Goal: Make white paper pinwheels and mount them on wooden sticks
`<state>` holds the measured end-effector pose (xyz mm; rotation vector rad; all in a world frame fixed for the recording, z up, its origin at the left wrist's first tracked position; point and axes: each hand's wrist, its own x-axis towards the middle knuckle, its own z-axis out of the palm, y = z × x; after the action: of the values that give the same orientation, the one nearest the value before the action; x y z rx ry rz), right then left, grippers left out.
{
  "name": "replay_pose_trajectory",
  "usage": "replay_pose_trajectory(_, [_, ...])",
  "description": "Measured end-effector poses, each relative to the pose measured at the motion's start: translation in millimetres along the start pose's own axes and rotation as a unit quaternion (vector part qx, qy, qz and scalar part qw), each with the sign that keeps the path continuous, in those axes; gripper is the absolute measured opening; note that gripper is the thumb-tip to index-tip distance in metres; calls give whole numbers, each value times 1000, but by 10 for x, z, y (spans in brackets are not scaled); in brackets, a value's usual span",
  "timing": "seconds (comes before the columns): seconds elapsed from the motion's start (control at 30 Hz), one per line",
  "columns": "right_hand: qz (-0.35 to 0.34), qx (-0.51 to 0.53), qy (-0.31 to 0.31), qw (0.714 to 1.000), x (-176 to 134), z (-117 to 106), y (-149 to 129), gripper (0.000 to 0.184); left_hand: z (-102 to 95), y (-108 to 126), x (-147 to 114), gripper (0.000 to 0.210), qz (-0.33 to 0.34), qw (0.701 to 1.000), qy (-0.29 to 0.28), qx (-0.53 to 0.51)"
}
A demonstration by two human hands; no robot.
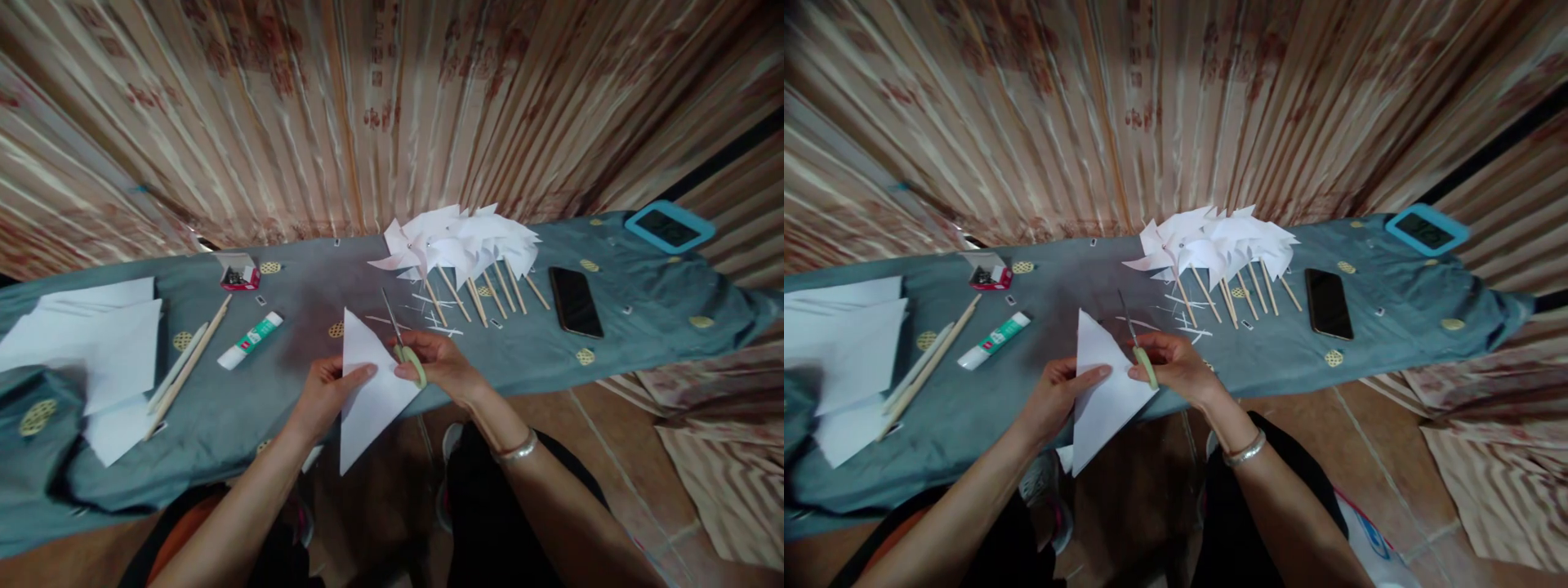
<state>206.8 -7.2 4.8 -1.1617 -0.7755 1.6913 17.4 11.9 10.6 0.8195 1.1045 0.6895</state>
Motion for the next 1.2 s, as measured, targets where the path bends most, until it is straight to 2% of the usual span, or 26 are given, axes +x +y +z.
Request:
replay_pose_trajectory(0.27, [-21,-50,-10,998,-56,-26,88,43,82,-4,46,33,5,1000,16,-3])
replay_pose_trajectory(0.43, [-58,-98,-23,993,-140,-145,32,50,-9,115,52,32,16,996,52,-69])
replay_pose_trajectory(0.53, [-63,-133,-48,988,-201,-188,26,53,-84,193,26,32,19,993,70,-90])
replay_pose_trajectory(0.63, [-50,-151,-93,983,-248,-151,85,54,-109,212,-14,32,10,995,61,-79])
replay_pose_trajectory(0.77, [-51,-145,-137,978,-275,-50,189,47,-102,179,-46,32,0,998,42,-44])
replay_pose_trajectory(0.97, [-47,-121,-135,982,-263,5,256,49,-137,145,-27,28,28,998,57,-8])
replay_pose_trajectory(1.2, [-34,-109,-137,984,-254,11,257,49,-131,135,-32,27,25,999,47,-6])
